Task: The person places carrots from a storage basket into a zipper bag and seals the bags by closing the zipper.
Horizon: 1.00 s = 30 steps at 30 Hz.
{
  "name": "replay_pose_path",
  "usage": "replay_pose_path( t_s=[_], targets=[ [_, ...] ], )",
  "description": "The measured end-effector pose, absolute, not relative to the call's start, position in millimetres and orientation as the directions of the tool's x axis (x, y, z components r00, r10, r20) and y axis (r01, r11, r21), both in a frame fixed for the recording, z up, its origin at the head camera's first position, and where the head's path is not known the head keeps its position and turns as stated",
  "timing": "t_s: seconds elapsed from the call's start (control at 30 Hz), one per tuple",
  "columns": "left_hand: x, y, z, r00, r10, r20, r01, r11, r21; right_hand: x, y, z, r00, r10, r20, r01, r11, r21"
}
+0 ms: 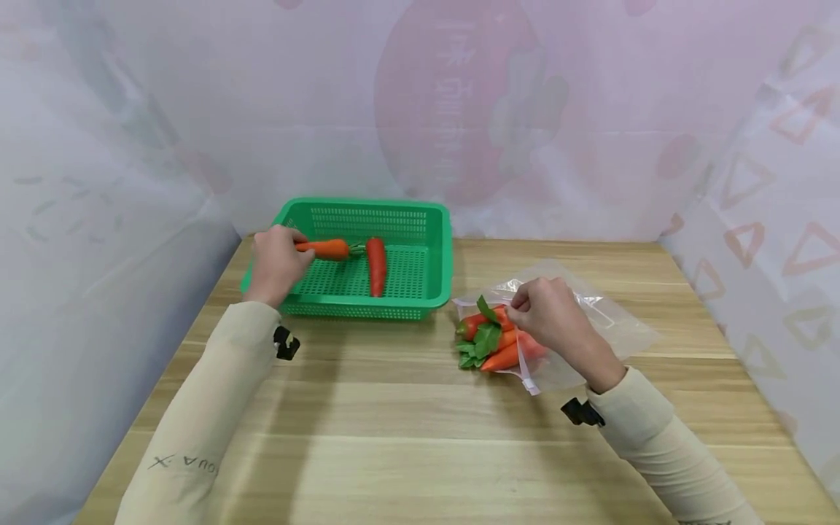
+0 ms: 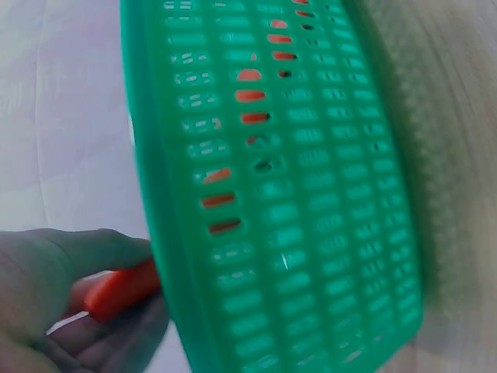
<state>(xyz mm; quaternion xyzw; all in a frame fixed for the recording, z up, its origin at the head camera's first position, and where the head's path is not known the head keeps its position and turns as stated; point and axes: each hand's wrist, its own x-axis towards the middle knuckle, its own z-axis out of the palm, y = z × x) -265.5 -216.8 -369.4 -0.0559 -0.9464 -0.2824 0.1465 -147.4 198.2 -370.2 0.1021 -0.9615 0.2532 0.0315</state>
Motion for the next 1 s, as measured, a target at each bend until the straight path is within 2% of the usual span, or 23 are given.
replay_pose_path(
  t_s=[0.23,0.6,1.0],
  targets=[
    [-259.9,-233.8,-377.3,-0.917,-0.009,0.399,0.222,0.819,0.529,-148.0,198.5,-371.9,-0.976,-0.184,0.117,-0.218,0.858,-0.465],
    [-238.7,-247.7,-363.6,-0.908,-0.058,0.414,0.234,0.75,0.618,-147.4,199.4,-372.5,-0.975,-0.181,0.128,-0.22,0.854,-0.471],
    [-208.2,-248.4,-348.3,-0.927,-0.068,0.369,0.265,0.58,0.77,-147.2,201.2,-372.4,-0.975,-0.179,0.13,-0.22,0.85,-0.478]
  ],
)
